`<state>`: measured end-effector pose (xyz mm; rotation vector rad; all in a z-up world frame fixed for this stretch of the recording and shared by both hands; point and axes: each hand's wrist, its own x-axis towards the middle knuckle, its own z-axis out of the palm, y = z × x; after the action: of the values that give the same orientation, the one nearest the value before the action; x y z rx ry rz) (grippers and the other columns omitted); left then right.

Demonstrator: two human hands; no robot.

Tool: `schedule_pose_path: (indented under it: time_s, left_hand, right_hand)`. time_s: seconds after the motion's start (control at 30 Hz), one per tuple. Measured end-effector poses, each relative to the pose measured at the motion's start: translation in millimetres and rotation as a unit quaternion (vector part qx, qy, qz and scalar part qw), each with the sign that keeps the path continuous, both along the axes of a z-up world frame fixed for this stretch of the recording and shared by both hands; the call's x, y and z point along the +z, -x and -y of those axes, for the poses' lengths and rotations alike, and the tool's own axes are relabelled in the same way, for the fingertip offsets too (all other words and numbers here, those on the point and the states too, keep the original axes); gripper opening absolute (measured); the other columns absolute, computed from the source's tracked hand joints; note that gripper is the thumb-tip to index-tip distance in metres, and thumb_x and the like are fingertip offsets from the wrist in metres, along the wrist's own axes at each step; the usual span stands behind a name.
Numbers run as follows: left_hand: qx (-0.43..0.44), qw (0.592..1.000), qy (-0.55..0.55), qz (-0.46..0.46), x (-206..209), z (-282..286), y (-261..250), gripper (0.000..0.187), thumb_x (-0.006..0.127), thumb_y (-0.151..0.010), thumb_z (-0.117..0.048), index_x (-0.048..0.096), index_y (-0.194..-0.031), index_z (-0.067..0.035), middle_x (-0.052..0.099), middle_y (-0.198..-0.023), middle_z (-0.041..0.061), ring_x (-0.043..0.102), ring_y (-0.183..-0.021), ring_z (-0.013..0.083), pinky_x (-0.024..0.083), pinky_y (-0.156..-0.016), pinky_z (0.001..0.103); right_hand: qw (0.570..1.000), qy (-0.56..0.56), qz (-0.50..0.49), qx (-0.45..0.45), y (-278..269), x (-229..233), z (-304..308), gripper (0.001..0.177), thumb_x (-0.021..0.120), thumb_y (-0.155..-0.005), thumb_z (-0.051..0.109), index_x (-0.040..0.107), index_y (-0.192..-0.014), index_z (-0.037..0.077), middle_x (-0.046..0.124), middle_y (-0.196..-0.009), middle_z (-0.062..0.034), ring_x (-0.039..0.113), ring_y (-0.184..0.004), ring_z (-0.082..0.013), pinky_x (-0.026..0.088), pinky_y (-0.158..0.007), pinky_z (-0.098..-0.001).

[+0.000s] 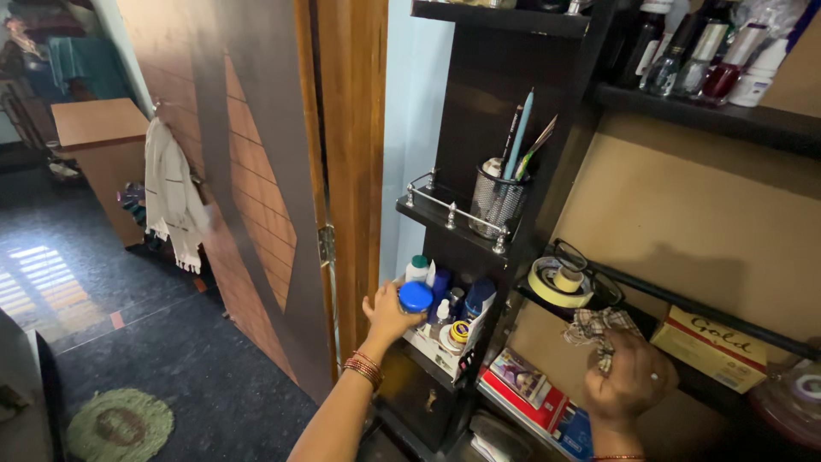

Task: The person wipes the surfaces of a shelving unit with a cloth and rearranges numerous personal care items including lotion bottles, small boxes, and a blue container.

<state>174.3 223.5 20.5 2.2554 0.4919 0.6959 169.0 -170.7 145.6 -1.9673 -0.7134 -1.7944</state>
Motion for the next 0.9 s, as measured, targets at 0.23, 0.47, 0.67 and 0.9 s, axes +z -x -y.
schedule_pose_path:
  time_s: [0.23, 0.47, 0.67, 0.9]
  left_hand:
    - [0.022, 0.997, -0.07, 0.018, -8.3, 5.3, 9.1, 0.1, 0.093, -0.062, -0.045, 0.042, -0.139, -0.007, 0.045, -0.146, 0.018, 0.019, -0.151, 0.0382, -0.001, -0.117, 0.068]
    - [-0.003, 0.929, -0.078, 0.361, 79.5, 105.2, 61.9, 0.047, 0.075, -0.093, -0.025, 0.054, -0.13, -0.004, 0.057, -0.131, 0.015, 0.046, -0.13, 0.0345, 0.031, -0.115, 0.051]
    - [-0.243, 0.909, -0.008, 0.339, 181.9, 211.1, 81.3, 0.029, 0.067, -0.1, -0.015, 0.064, -0.126, -0.003, 0.067, -0.123, 0.018, 0.062, -0.12, 0.0367, 0.051, -0.105, 0.044]
    - [-0.125, 0.95, -0.033, 0.285, 222.6, 257.2, 31.6, 0.049, 0.063, -0.094, -0.012, 0.053, -0.14, 0.004, 0.05, -0.125, 0.036, 0.052, -0.113, 0.0533, 0.048, -0.095, 0.055]
  right_hand:
    - [1.0, -0.018, 0.018, 0.008, -2.6, 1.6, -2.7, 0.012, 0.064, -0.096, 0.014, 0.071, -0.102, 0.005, 0.071, -0.101, -0.0084, 0.069, -0.091, -0.0282, 0.052, -0.078, -0.0403]
    - [0.999, -0.033, -0.016, -0.005, 0.5, -5.6, -5.4, 0.023, 0.057, -0.086, 0.014, 0.07, -0.105, 0.008, 0.069, -0.107, -0.0077, 0.065, -0.096, -0.0308, 0.048, -0.086, -0.0462]
    - [0.998, -0.046, -0.032, 0.004, -2.5, -8.0, -3.2, 0.022, 0.061, -0.085, 0.014, 0.071, -0.105, 0.01, 0.07, -0.108, -0.0077, 0.065, -0.101, -0.0319, 0.048, -0.09, -0.0472]
    - [0.993, -0.039, -0.094, -0.062, -28.1, -40.3, 8.8, 0.024, 0.059, -0.067, 0.014, 0.065, -0.088, 0.004, 0.064, -0.095, -0.0143, 0.06, -0.1, -0.0363, 0.046, -0.1, -0.051]
